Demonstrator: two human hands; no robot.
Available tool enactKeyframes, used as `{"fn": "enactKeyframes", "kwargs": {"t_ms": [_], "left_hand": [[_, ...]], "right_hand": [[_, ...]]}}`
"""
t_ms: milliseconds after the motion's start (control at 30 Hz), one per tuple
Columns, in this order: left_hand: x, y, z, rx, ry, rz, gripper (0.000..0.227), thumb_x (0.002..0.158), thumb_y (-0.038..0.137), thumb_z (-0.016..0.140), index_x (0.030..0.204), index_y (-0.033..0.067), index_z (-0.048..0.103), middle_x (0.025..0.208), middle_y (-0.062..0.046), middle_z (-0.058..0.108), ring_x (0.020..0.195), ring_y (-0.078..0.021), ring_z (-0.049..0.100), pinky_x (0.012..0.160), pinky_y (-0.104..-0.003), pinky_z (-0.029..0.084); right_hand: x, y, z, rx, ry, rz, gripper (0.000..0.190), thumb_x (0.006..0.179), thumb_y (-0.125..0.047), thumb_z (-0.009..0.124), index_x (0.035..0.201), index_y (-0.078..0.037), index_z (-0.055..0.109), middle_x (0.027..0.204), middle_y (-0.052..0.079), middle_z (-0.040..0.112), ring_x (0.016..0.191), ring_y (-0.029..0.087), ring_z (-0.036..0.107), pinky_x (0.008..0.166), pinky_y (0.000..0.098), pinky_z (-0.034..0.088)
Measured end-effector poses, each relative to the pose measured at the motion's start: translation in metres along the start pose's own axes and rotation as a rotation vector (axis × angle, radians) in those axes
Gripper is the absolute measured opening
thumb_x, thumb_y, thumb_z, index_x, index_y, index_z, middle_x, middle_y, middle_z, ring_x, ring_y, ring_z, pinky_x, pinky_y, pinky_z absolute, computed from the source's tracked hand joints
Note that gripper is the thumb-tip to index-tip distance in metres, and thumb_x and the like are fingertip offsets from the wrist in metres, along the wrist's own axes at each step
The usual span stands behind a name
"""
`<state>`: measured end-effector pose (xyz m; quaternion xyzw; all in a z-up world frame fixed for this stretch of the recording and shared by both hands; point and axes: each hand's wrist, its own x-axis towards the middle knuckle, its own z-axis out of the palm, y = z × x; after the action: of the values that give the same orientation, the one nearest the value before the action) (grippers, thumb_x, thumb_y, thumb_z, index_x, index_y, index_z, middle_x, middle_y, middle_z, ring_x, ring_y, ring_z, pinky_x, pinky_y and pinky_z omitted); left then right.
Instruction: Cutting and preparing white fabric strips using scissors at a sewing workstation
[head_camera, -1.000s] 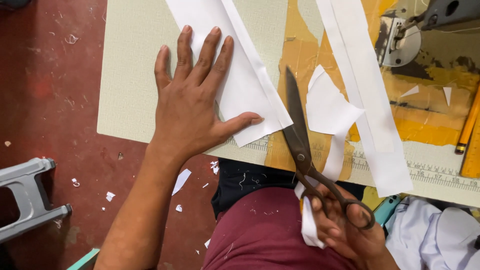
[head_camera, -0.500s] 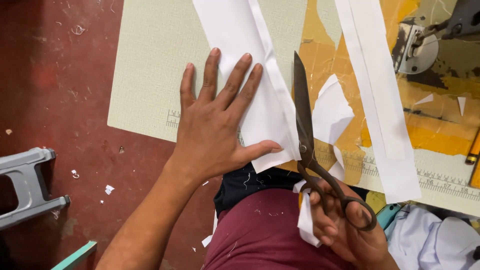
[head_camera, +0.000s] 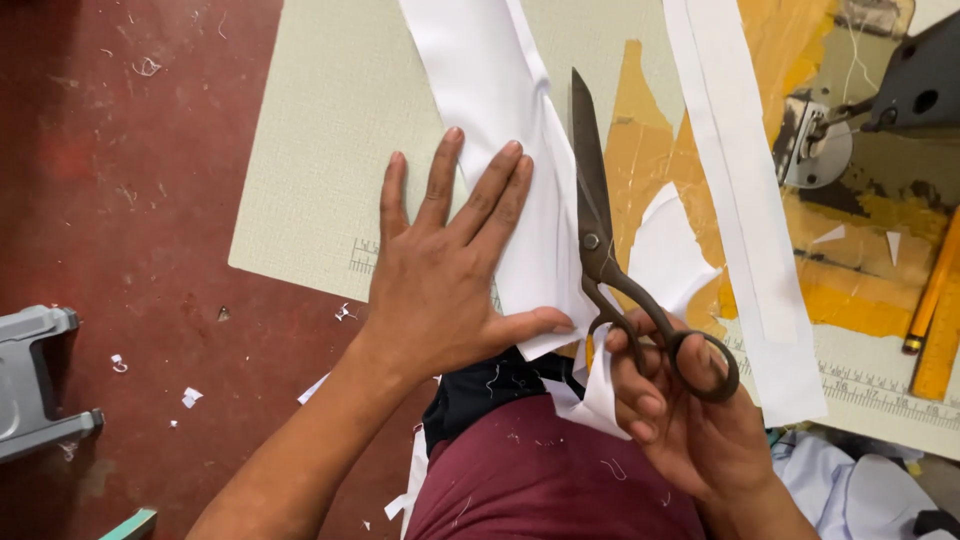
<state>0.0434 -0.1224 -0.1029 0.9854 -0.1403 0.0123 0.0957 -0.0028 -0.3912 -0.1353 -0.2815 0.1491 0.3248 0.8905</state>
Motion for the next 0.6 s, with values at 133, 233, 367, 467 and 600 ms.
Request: {"fn": "enactKeyframes", "kwargs": {"t_ms": [133,233,367,467,600], "left_hand": [[-0.001,-0.003,0.001,-0.004,0.017,0.000,0.125,0.078,0.099,0.042,0.165,0.0109,0.025,0.172,-0.003,0.023,0.158,-0.0358,0.005,0.124,-0.065,0.003],[0.000,-0.005,0.003,-0.013,0.036,-0.002,0.126,0.076,0.095,0.054,0.165,0.0118,0.025,0.172,-0.001,0.024,0.158,-0.0369,0.007,0.124,-0.067,0.002],[-0.001,-0.008,0.004,-0.035,0.067,0.013,0.118,0.076,0.086,0.056,0.164,0.0119,0.027,0.171,-0.002,0.029,0.158,-0.0371,0.012,0.124,-0.068,0.002],[-0.002,-0.010,0.004,-0.071,0.110,0.027,0.117,0.076,0.084,0.058,0.163,0.0108,0.031,0.169,-0.004,0.033,0.158,-0.0378,0.016,0.123,-0.069,0.006],[-0.004,-0.015,0.001,-0.091,0.138,0.050,0.120,0.079,0.094,0.046,0.162,0.0102,0.030,0.170,-0.005,0.031,0.158,-0.0401,0.016,0.124,-0.069,0.009]], "right_hand": [[0.023,-0.007,0.017,-0.047,0.025,-0.040,0.044,0.101,-0.037,0.067,0.128,-0.003,0.060,0.113,0.018,0.059,0.064,0.010,0.048,0.048,0.0204,0.047],[0.046,-0.015,0.032,0.022,-0.066,-0.070,0.040,0.106,-0.030,0.062,0.129,0.003,0.057,0.120,0.022,0.059,0.070,0.011,0.051,0.053,0.0207,0.044],[0.082,-0.033,0.060,-0.101,-0.009,-0.096,0.038,0.105,-0.035,0.059,0.121,-0.001,0.060,0.112,0.017,0.059,0.067,0.006,0.050,0.054,0.0185,0.051],[0.112,-0.048,0.075,-0.075,-0.021,-0.097,0.033,0.104,-0.033,0.061,0.115,-0.001,0.062,0.112,0.017,0.061,0.068,0.007,0.053,0.055,0.0185,0.054],[0.152,-0.068,0.109,-0.138,-0.119,-0.103,0.032,0.102,-0.031,0.064,0.105,0.001,0.064,0.094,0.013,0.068,0.063,0.011,0.062,0.056,0.0200,0.057]]}}
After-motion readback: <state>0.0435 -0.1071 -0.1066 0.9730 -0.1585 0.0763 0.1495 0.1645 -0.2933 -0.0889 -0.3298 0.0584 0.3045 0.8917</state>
